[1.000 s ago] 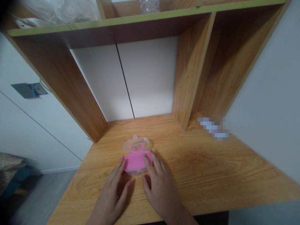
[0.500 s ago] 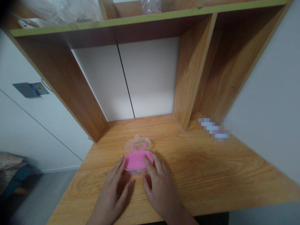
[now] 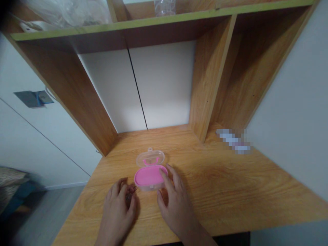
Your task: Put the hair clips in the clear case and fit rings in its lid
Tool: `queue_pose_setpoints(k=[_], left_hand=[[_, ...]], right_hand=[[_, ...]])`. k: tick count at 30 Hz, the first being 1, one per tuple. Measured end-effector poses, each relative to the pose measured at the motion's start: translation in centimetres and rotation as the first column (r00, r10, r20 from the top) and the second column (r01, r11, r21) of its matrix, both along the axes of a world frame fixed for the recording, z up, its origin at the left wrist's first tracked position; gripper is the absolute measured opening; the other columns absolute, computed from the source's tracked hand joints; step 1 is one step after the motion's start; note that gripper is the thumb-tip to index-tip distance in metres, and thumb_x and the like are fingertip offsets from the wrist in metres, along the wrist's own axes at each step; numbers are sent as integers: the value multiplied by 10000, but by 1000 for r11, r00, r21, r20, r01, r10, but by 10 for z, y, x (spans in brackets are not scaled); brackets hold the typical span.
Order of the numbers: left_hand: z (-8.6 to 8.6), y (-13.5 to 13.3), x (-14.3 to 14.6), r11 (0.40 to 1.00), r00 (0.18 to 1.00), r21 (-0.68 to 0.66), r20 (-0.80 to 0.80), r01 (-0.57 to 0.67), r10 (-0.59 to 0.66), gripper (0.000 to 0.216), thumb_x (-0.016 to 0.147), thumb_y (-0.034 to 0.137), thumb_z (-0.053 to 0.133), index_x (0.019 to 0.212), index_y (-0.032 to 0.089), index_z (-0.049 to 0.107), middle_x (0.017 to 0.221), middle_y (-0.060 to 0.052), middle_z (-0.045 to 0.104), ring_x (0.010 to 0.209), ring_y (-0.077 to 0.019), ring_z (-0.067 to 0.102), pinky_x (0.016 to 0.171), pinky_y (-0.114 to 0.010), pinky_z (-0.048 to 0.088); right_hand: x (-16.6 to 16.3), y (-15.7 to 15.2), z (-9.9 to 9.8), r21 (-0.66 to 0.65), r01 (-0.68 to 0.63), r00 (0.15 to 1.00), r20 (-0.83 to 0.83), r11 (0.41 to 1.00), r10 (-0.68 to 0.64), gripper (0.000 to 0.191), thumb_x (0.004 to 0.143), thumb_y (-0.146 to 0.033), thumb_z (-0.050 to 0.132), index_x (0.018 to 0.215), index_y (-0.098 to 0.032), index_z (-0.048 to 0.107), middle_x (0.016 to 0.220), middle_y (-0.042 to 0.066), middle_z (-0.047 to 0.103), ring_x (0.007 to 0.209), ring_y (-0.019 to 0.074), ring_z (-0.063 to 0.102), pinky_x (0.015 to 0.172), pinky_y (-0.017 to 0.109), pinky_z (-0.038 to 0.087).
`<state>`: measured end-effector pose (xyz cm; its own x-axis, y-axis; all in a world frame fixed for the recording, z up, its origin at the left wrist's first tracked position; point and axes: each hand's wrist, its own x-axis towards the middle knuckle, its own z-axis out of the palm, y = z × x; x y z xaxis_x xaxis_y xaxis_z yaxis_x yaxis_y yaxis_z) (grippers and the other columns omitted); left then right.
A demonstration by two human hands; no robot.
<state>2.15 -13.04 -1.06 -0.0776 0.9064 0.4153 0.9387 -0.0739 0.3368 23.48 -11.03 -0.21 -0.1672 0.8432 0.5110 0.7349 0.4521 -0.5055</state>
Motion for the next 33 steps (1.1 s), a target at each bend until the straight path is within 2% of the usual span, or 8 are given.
queue_pose_setpoints(k=[4, 8, 12, 16, 24, 33], left_hand=[[-3, 2, -1, 1000, 1000, 7, -20, -10, 10, 173, 926, 220, 497, 1012, 175, 640, 1271, -161, 575, 1162, -331, 563, 992, -526, 471], [-2, 1, 1, 997, 993, 34, -94, -72, 75, 241, 915, 246, 509, 1105, 141, 615, 1301, -182, 570, 1186, -348, 542, 1006, -537, 443], [0, -1, 3, 992, 974, 17, -187, -128, 128, 235, 870, 249, 529, 1049, 134, 628, 1322, -200, 576, 1202, -368, 533, 1068, -587, 360], [-2, -3, 1, 996, 972, -7, -218, -91, 87, 219, 870, 236, 522, 1031, 141, 637, 1326, -203, 582, 1213, -373, 531, 1071, -609, 341], [-6, -1, -3, 999, 994, 42, -107, 28, -24, 152, 929, 186, 464, 958, 175, 613, 1291, -183, 588, 1235, -350, 529, 1070, -601, 350], [-11, 1, -8, 998, 999, 38, -9, 44, -43, 187, 964, 242, 478, 989, 177, 651, 1273, -162, 608, 1170, -327, 565, 1026, -572, 391]], right_hand=[[0, 0, -1, -3, -2, 1000, -8, 1000, 2, 630, 908, -160, 521, 1517, -249, 385, 1533, 119, 409, 1411, 307, 433, 1145, 546, 439], [0, 0, -1, -6, -2, 1000, -11, 1000, 2, 633, 905, -149, 519, 1513, -245, 377, 1514, 127, 416, 1404, 306, 436, 1142, 553, 441], [0, 0, 0, -19, -4, 1000, -10, 1000, 4, 624, 912, -154, 517, 1511, -248, 370, 1504, 131, 414, 1400, 309, 433, 1139, 561, 440], [0, 0, -1, -25, 0, 1000, -18, 1000, -1, 614, 908, -139, 510, 1499, -251, 386, 1496, 131, 425, 1390, 313, 446, 1135, 565, 443], [1, 0, -2, -28, 10, 999, -34, 1000, -10, 561, 906, -155, 521, 1455, -245, 445, 1475, 126, 449, 1378, 310, 464, 1126, 546, 459], [0, 0, 0, -39, 9, 999, -36, 999, -11, 562, 897, -146, 513, 1446, -241, 444, 1448, 129, 470, 1354, 302, 485, 1113, 547, 467]])
